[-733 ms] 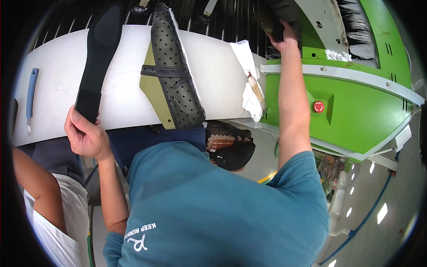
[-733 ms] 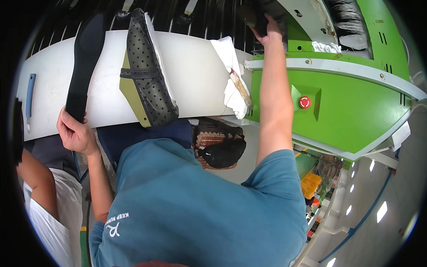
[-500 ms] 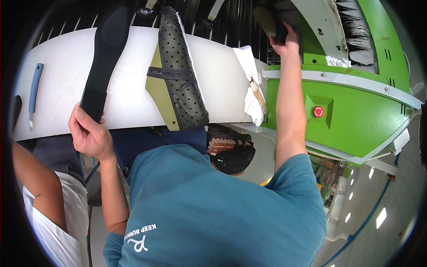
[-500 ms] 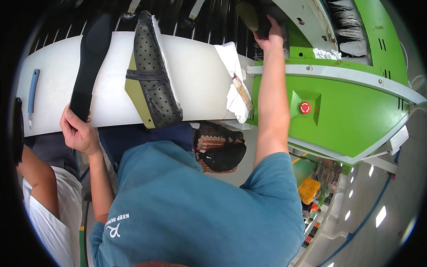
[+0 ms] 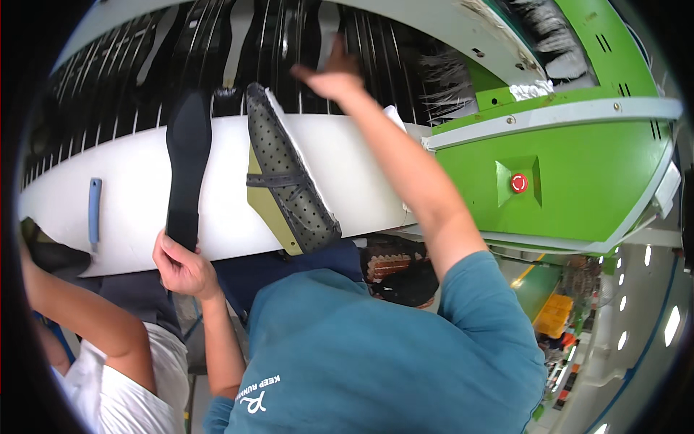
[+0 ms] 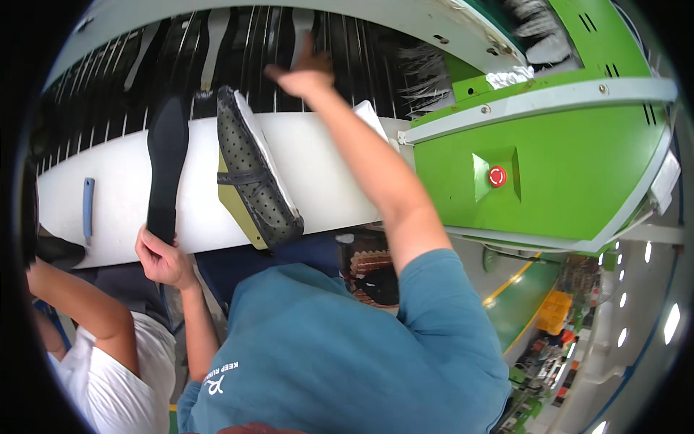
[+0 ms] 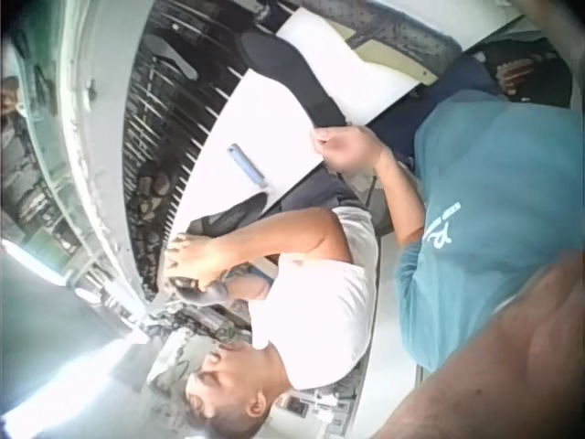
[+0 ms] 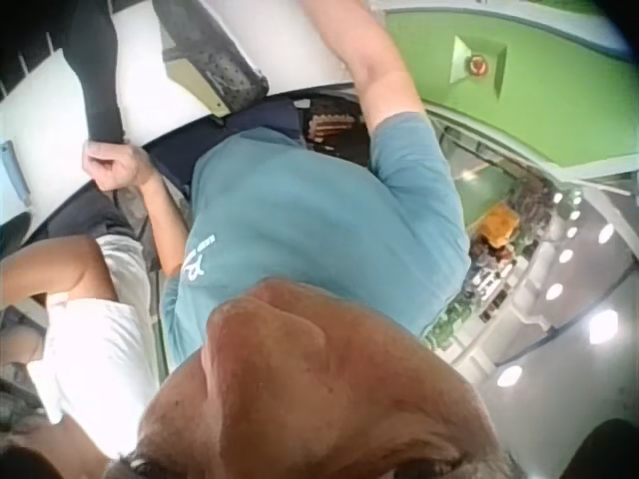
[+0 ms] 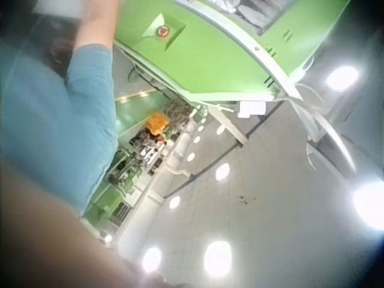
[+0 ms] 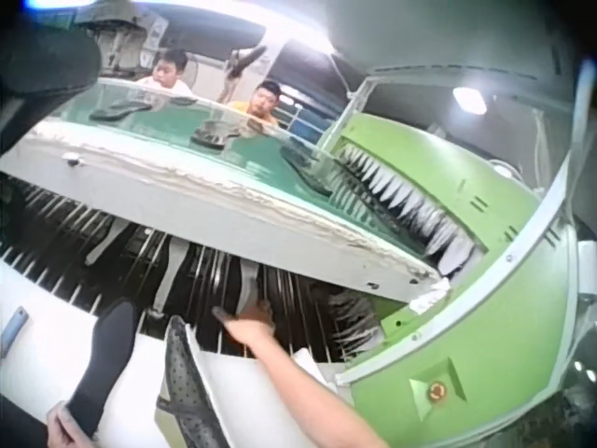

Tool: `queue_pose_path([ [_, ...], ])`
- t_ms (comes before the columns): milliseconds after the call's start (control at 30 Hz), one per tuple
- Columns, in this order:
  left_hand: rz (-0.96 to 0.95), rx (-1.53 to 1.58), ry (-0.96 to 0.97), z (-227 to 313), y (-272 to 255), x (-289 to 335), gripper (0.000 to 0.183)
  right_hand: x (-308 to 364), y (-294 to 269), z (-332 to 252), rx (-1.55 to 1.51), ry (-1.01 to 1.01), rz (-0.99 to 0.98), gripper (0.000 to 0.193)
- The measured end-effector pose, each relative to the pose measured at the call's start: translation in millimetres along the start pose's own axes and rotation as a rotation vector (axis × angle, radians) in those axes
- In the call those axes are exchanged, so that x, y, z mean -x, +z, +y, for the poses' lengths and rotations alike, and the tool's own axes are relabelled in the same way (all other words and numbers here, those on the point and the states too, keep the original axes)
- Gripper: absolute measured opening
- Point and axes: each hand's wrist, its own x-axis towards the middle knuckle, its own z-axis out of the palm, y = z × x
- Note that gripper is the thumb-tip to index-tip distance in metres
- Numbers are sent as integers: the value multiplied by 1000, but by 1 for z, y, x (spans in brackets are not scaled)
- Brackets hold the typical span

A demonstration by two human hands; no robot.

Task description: The person assembles footwear by attaching black rubber soles to olive-green shoe uppers on a factory line. They use a small metal tool to press the sole edges into place and wipe the surfaces with a white cloth. The person handles the shoes one at a time, inspecting the fit and alignment before moving to the next unit.

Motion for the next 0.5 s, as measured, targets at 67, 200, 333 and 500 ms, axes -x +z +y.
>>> queue_pose_path([
  [67,-8,-8,2,5,-1,-2,25,0,15,-23,74,97,-41,120],
  [200,-38,-34,35,12,-2,-6,25,-56,17,11,-206,36,-7,117],
  [333,-37,-37,38,6,-6,-3,25,-60,-33,41,-364,-92,-9,111],
  [500,-16,-35,54,7,-2,0,25,-89,-57,120,-63,-203,174,90],
])
